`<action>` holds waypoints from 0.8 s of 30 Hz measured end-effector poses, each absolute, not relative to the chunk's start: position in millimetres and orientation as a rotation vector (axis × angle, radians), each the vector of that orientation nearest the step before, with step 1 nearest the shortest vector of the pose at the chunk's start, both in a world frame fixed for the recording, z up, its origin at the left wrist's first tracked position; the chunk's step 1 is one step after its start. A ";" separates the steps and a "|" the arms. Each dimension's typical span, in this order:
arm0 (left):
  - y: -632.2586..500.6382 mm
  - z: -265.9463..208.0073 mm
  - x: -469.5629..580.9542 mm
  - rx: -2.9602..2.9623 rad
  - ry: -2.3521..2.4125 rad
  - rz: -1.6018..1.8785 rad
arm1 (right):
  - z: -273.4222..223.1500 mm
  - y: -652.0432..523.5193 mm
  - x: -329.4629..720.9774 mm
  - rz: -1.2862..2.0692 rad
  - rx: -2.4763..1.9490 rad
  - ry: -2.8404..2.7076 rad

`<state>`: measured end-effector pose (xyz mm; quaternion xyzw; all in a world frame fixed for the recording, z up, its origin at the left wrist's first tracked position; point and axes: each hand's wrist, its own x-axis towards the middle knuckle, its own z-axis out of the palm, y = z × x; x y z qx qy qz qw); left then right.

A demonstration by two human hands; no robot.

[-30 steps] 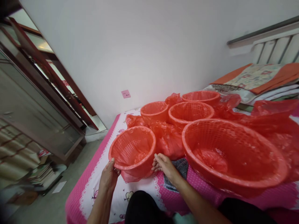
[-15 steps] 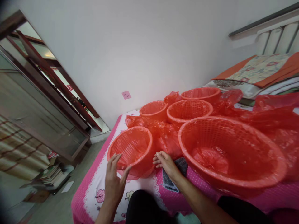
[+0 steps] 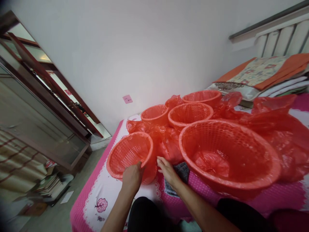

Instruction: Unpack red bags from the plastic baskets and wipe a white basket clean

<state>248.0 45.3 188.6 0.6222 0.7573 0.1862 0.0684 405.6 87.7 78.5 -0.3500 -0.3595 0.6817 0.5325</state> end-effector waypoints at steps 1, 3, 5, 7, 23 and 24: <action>43.2 187.2 245.4 1.885 2.282 0.538 | 78.1 87.8 406.7 1.619 -0.838 -0.860; 37.3 184.8 241.2 1.899 2.285 0.503 | 76.7 88.4 408.7 1.604 -0.853 -0.859; 30.2 182.2 239.5 1.912 2.287 0.482 | 76.2 89.4 409.9 1.571 -0.867 -0.856; 22.9 179.0 240.0 1.930 2.280 0.462 | 78.4 89.6 410.5 1.503 -0.871 -0.867; -27.7 152.7 225.1 1.957 2.249 0.354 | 66.1 91.7 404.5 1.449 -0.943 -1.201; -23.1 156.3 217.1 1.859 2.246 0.507 | 66.1 92.8 404.9 1.462 -0.927 -1.222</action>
